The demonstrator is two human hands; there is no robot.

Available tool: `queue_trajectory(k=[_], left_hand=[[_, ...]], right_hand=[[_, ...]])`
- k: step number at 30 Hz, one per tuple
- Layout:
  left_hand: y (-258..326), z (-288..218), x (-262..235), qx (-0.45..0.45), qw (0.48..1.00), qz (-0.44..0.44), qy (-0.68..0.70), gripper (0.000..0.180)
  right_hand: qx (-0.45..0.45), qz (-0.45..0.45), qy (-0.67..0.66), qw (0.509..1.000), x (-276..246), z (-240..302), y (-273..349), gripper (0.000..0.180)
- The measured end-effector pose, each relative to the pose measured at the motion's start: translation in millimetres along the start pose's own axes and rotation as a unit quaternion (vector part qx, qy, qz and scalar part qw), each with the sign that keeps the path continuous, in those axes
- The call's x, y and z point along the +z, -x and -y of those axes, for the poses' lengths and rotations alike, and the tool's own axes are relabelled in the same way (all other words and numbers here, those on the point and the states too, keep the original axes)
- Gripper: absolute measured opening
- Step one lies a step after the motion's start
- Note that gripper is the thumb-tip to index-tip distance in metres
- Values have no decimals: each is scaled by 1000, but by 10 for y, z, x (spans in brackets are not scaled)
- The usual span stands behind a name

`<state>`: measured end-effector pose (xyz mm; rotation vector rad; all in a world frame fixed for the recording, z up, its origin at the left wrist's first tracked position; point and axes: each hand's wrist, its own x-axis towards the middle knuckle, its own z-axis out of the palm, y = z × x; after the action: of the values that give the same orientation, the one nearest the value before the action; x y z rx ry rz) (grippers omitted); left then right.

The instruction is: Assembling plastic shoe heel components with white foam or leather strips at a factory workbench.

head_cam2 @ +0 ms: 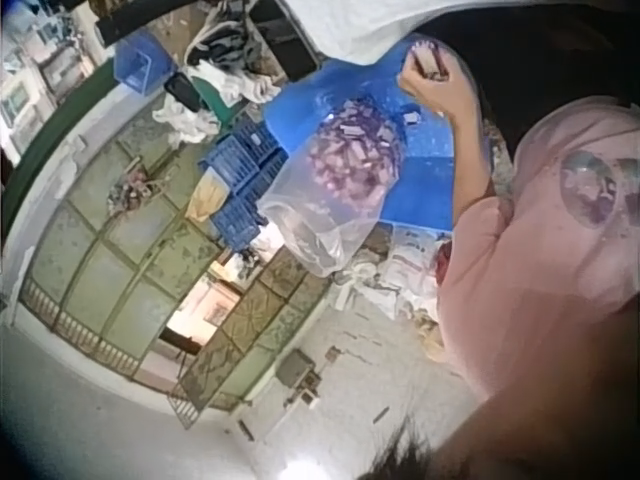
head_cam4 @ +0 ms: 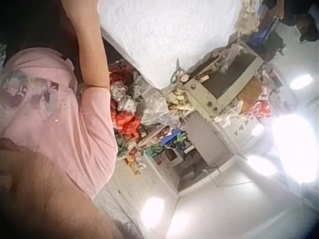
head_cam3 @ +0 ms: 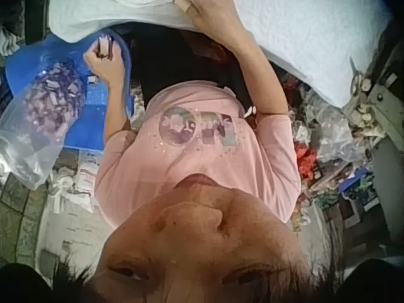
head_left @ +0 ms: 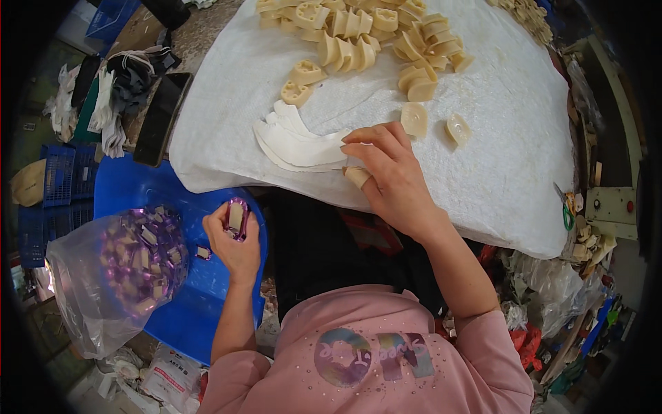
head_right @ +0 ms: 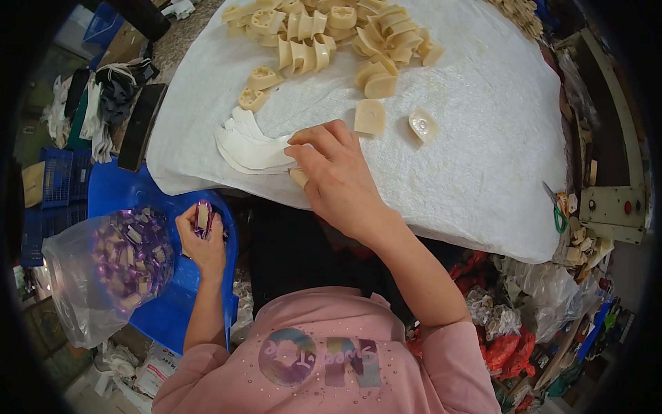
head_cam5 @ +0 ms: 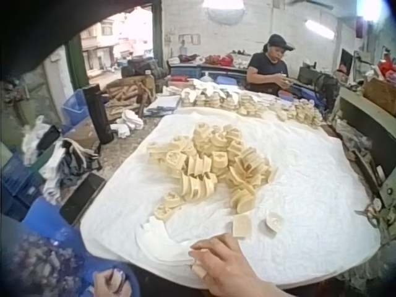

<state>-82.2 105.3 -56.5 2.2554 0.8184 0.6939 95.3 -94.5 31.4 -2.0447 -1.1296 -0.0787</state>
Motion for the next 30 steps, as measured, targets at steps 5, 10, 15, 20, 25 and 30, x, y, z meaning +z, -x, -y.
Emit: queue_trajectory(k=[5,10,15,20,25,30], left_hand=[[14,95,-54,25,987,-33,-155,44],[-244,-429,-37,170,985,-6,31,34],[-335,-831,219,332,940,6,72,29],[-348,-895,499,342,940,5,-13,28],[-321,-866,535,354,935,2,-4,32],[-341,-882,577,382,924,-31,7,40]], right_hand=[[-33,31,79,996,159,14,-134,30],[-53,61,141,987,199,-63,-171,20],[-63,53,160,984,255,-75,-219,13],[-85,43,197,976,281,-134,-322,16],[-94,25,166,981,283,-239,-389,16],[-67,80,142,984,206,-186,-432,14]])
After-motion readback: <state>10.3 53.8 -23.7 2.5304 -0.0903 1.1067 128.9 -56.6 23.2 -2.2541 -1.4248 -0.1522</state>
